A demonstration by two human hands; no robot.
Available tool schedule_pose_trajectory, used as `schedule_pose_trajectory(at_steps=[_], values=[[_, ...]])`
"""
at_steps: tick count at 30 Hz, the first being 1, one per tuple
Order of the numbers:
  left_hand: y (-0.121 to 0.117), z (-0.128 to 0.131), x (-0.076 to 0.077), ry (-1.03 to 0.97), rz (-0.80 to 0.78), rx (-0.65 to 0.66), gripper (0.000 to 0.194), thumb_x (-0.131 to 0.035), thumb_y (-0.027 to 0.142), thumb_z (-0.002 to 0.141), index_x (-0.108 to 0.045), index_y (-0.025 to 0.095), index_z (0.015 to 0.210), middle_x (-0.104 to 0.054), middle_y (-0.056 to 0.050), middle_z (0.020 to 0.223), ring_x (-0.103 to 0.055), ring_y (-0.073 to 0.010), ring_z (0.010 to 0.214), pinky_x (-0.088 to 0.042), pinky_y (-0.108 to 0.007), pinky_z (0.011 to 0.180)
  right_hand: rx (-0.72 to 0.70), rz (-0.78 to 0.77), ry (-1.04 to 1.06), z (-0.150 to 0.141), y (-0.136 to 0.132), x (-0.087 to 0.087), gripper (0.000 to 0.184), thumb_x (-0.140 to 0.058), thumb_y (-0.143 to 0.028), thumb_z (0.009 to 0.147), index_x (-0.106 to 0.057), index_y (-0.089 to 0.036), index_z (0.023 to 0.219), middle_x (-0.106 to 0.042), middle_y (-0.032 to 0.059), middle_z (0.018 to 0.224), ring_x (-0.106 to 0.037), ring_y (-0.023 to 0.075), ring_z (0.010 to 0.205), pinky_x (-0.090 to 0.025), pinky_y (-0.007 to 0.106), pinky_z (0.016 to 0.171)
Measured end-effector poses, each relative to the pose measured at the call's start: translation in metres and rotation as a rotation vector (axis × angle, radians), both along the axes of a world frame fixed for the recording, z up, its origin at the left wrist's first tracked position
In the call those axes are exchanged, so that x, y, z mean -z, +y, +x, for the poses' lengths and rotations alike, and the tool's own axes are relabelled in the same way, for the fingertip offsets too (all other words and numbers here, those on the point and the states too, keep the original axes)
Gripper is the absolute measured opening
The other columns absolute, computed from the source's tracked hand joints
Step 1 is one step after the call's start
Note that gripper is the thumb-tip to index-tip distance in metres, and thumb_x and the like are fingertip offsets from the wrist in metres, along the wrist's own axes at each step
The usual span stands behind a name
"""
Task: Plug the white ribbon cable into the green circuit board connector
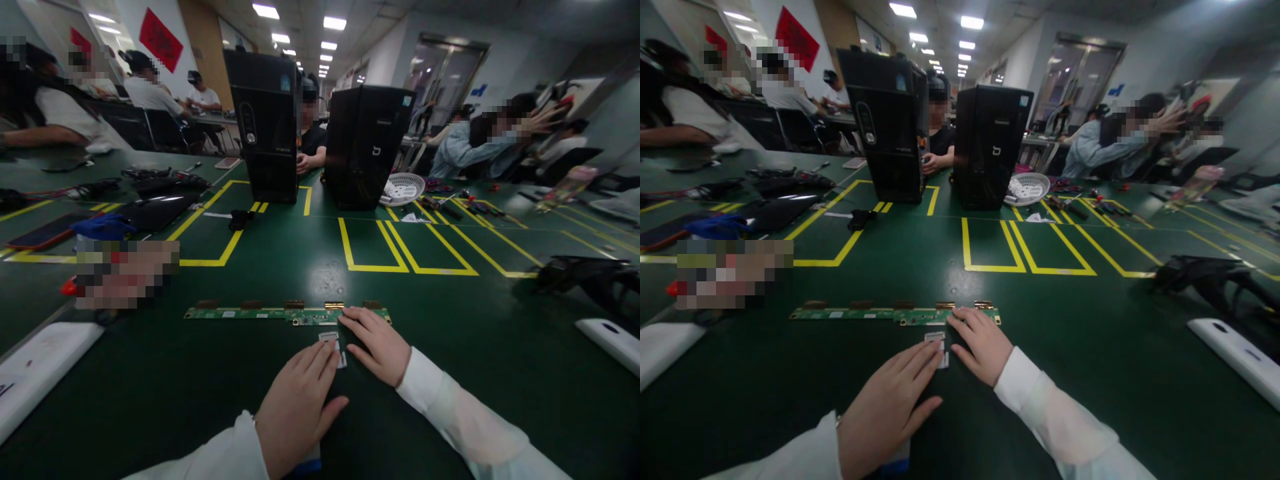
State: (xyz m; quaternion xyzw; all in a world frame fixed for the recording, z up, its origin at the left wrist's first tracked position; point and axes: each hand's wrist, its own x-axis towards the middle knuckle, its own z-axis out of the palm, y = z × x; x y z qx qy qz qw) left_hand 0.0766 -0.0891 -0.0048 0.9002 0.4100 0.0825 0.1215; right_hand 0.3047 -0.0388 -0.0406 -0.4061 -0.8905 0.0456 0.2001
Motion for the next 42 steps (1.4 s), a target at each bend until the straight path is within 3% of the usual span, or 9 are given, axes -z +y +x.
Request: schedule_pose_trajectory(at_steps=[10,14,29,42], values=[[0.004,-0.003,-0.004,0.011,-0.003,0.014,0.059,-0.039,0.051,0.096,-0.05,0.013,0.14,-0.05,-0.011,0.148,-0.049,-0.0284,0.134,-0.046,-0.047,0.108,-0.013,0.037,0.011,0.002,0.0,0.0,0.044,-0.047,-0.03,0.096,-0.05,-0.016,0.138,-0.048,0.0163,0.143,-0.039,0.028,0.137,-0.039,0.051,0.112],[0.005,-0.004,-0.002,0.01,0.007,0.015,0.059,-0.038,0.052,0.097,-0.049,0.014,0.141,-0.049,-0.01,0.149,-0.049,-0.0278,0.135,-0.047,-0.046,0.106,-0.013,0.018,0.018,0.001,0.0,-0.002,0.044,-0.046,-0.029,0.097,-0.049,-0.015,0.139,-0.048,0.0166,0.142,-0.043,0.0271,0.134,-0.042,0.049,0.11],[0.01,-0.003,0.005,0.064,0.099,0.027,0.06,-0.046,0.048,0.095,-0.044,0.012,0.143,-0.045,-0.012,0.151,-0.046,-0.0284,0.136,-0.047,-0.045,0.107,-0.007,-0.028,0.011,-0.001,-0.001,-0.003,0.047,-0.048,-0.029,0.096,-0.047,-0.014,0.141,-0.052,0.016,0.138,-0.044,0.0269,0.131,-0.041,0.049,0.11],[0.023,-0.008,-0.004,-0.01,-0.05,0.087,0.058,-0.046,0.044,0.096,-0.041,0.014,0.145,-0.046,-0.012,0.151,-0.041,-0.0255,0.141,-0.037,-0.048,0.115,-0.029,-0.071,0.055,-0.001,0.001,-0.007,0.048,-0.049,-0.029,0.095,-0.048,-0.015,0.14,-0.052,0.0157,0.139,-0.044,0.0277,0.132,-0.04,0.051,0.11]])
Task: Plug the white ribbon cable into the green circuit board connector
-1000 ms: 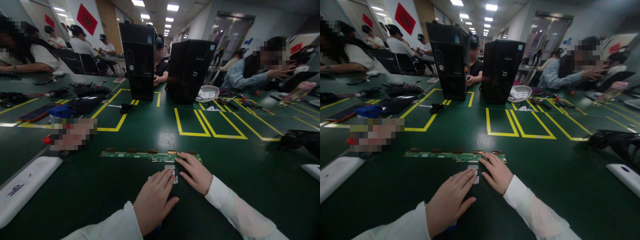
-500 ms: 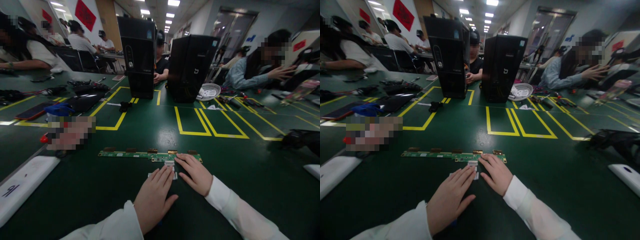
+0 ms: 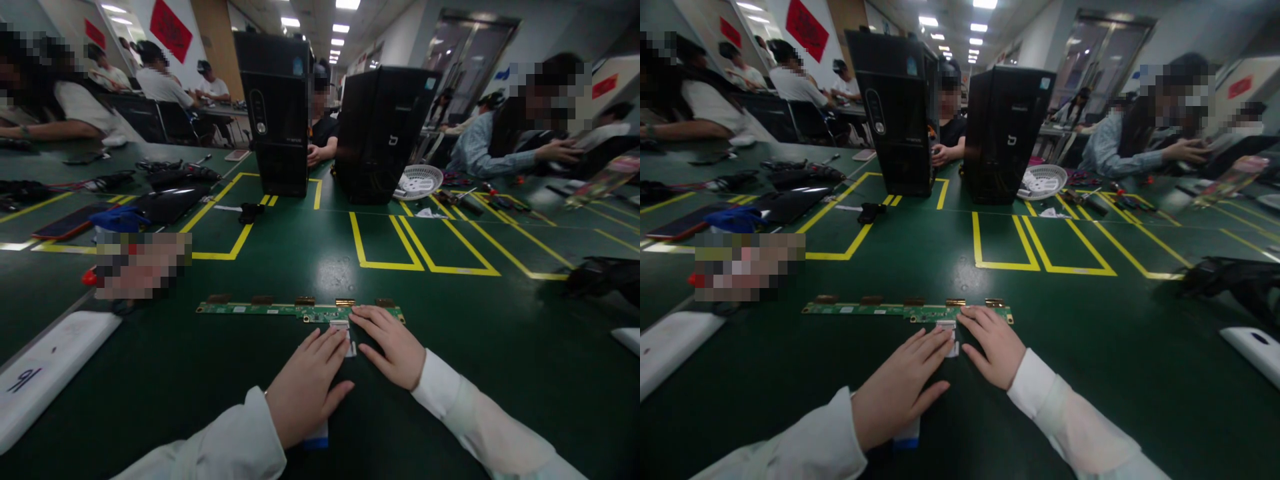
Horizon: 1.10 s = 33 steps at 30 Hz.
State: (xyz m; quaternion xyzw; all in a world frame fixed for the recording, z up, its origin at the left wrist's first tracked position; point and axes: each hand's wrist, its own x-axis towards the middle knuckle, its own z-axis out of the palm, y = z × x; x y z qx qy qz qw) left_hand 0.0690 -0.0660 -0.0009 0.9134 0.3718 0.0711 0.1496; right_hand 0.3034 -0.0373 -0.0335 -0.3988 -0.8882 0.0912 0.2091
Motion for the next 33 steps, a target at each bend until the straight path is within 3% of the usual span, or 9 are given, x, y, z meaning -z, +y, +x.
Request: schedule_pose_trajectory(at_steps=[18,29,33], values=[[0.029,-0.017,-0.012,0.009,0.005,0.176,0.043,-0.044,0.032,0.098,-0.051,0.021,0.139,-0.051,-0.006,0.147,-0.048,-0.0212,0.135,-0.038,-0.041,0.114,-0.018,-0.005,-0.002,0.001,0.001,-0.001,0.05,-0.051,-0.026,0.092,-0.047,-0.015,0.141,-0.052,0.0152,0.139,-0.043,0.0277,0.131,-0.04,0.051,0.11],[0.031,-0.02,-0.016,-0.063,0.064,0.155,0.04,-0.042,0.032,0.098,-0.054,0.022,0.135,-0.057,-0.006,0.142,-0.053,-0.02,0.13,-0.04,-0.04,0.111,-0.02,0.053,-0.019,-0.001,0.005,0.001,0.046,-0.05,-0.028,0.093,-0.051,-0.016,0.137,-0.056,0.0169,0.132,-0.049,0.0283,0.124,-0.044,0.052,0.105],[0.016,-0.04,-0.027,-0.095,0.087,-0.009,0.046,-0.039,0.034,0.1,-0.043,0.025,0.144,-0.049,-0.007,0.149,-0.044,-0.0209,0.138,-0.038,-0.044,0.113,-0.015,0.079,-0.044,0.001,0.007,0.005,0.046,-0.05,-0.028,0.094,-0.05,-0.017,0.139,-0.055,0.0167,0.134,-0.05,0.0285,0.126,-0.043,0.052,0.105]])
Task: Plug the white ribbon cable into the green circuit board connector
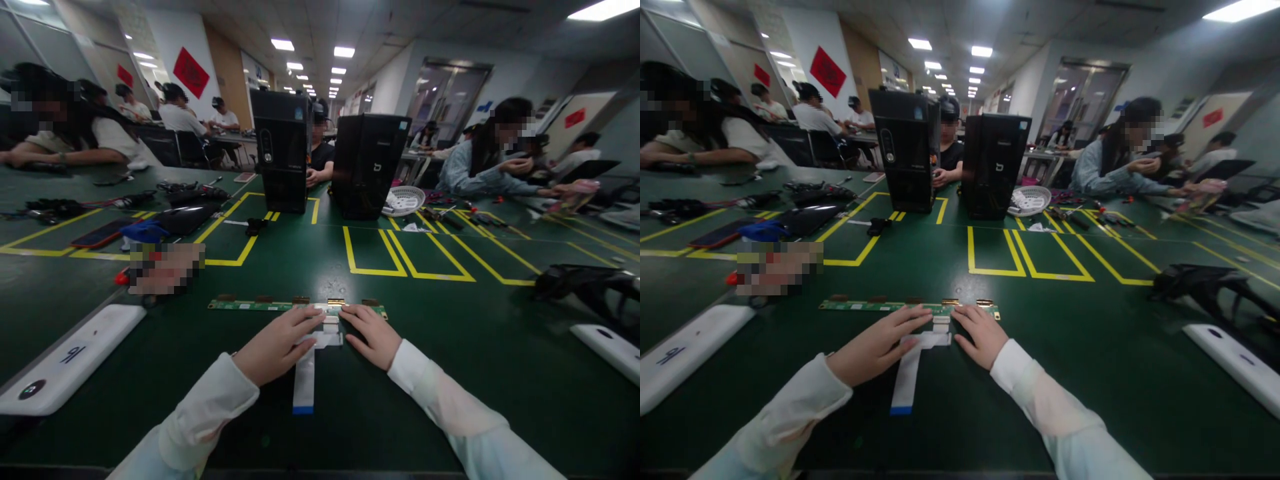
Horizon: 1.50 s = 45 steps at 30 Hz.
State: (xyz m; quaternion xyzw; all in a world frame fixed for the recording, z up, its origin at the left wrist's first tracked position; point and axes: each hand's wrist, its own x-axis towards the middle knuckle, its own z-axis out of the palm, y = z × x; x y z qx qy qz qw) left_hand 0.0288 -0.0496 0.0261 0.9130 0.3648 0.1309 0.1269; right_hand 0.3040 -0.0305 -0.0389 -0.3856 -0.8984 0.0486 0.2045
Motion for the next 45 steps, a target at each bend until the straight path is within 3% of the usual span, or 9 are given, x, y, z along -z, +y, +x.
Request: schedule_pose_trajectory(at_steps=[4,8,11,17,22,26,31,37,45], values=[[-0.03,-0.037,0.001,0.079,-0.05,-0.182,0.046,-0.042,0.04,0.098,-0.047,0.031,0.143,-0.05,-0.004,0.149,-0.047,-0.0234,0.136,-0.046,-0.045,0.108,0.005,0.0,-0.003,0.001,0.001,0.004,0.047,-0.05,-0.03,0.094,-0.05,-0.018,0.139,-0.054,0.0166,0.136,-0.049,0.0285,0.126,-0.043,0.052,0.105],[-0.055,-0.073,0.022,0.132,-0.05,-0.355,0.048,-0.041,0.046,0.097,-0.046,0.033,0.143,-0.05,-0.004,0.149,-0.049,-0.0254,0.135,-0.046,-0.049,0.107,0.014,0.005,-0.015,0.001,0.001,0.005,0.046,-0.049,-0.028,0.094,-0.051,-0.015,0.138,-0.054,0.0174,0.135,-0.05,0.0287,0.126,-0.044,0.052,0.106],[-0.063,-0.086,0.039,0.111,-0.022,-0.388,0.046,-0.041,0.044,0.097,-0.049,0.033,0.141,-0.051,-0.003,0.148,-0.049,-0.0254,0.134,-0.044,-0.05,0.108,0.015,0.024,-0.009,0.0,0.0,0.006,0.044,-0.045,-0.023,0.095,-0.051,-0.015,0.137,-0.054,0.0179,0.135,-0.049,0.0282,0.127,-0.044,0.053,0.105],[-0.062,-0.084,0.058,0.047,0.077,-0.405,0.045,-0.043,0.04,0.097,-0.049,0.033,0.141,-0.049,-0.003,0.15,-0.047,-0.0247,0.136,-0.039,-0.051,0.112,-0.062,0.083,0.071,-0.004,-0.006,0.002,0.042,-0.034,-0.018,0.097,-0.053,-0.019,0.134,-0.054,0.0159,0.135,-0.046,0.0266,0.13,-0.043,0.054,0.106],[-0.055,-0.082,0.068,0.015,0.125,-0.398,0.048,-0.045,0.039,0.096,-0.044,0.034,0.144,-0.048,-0.002,0.15,-0.045,-0.0246,0.138,-0.036,-0.053,0.113,-0.096,0.017,-0.01,-0.017,-0.016,-0.01,0.043,-0.039,-0.025,0.098,-0.052,-0.02,0.139,-0.047,0.0132,0.146,-0.037,0.0273,0.139,-0.036,0.053,0.112],[-0.051,-0.082,0.07,0.03,0.11,-0.414,0.048,-0.045,0.041,0.096,-0.044,0.035,0.144,-0.049,-0.002,0.15,-0.046,-0.0247,0.137,-0.038,-0.053,0.113,-0.073,-0.079,-0.131,-0.024,-0.018,-0.018,0.052,-0.051,-0.046,0.095,-0.051,-0.026,0.143,-0.036,0.0132,0.155,-0.029,0.0321,0.144,-0.029,0.058,0.114],[-0.05,-0.079,0.065,0.022,0.125,-0.411,0.047,-0.044,0.041,0.096,-0.047,0.033,0.142,-0.051,-0.002,0.148,-0.048,-0.0237,0.136,-0.038,-0.051,0.113,-0.052,-0.107,-0.166,-0.019,-0.022,-0.017,0.056,-0.049,-0.052,0.095,-0.049,-0.026,0.144,-0.038,0.0143,0.154,-0.033,0.0317,0.142,-0.03,0.057,0.113],[-0.052,-0.076,0.06,0.024,0.15,-0.406,0.046,-0.044,0.042,0.096,-0.05,0.029,0.14,-0.054,-0.004,0.146,-0.051,-0.0234,0.133,-0.04,-0.05,0.112,0.039,0.007,-0.177,0.029,-0.055,0.001,0.053,-0.041,-0.05,0.098,-0.044,-0.031,0.147,-0.036,0.0125,0.156,-0.035,0.0307,0.142,-0.036,0.057,0.111],[-0.051,-0.078,0.072,-0.004,0.203,-0.414,0.047,-0.043,0.042,0.097,-0.049,0.031,0.141,-0.054,-0.002,0.145,-0.052,-0.0229,0.132,-0.041,-0.047,0.112,0.341,0.1,-0.223,0.16,-0.119,0.021,0.052,-0.04,-0.044,0.099,-0.041,-0.031,0.15,-0.037,0.0075,0.156,-0.043,0.0296,0.138,-0.044,0.05,0.108]])
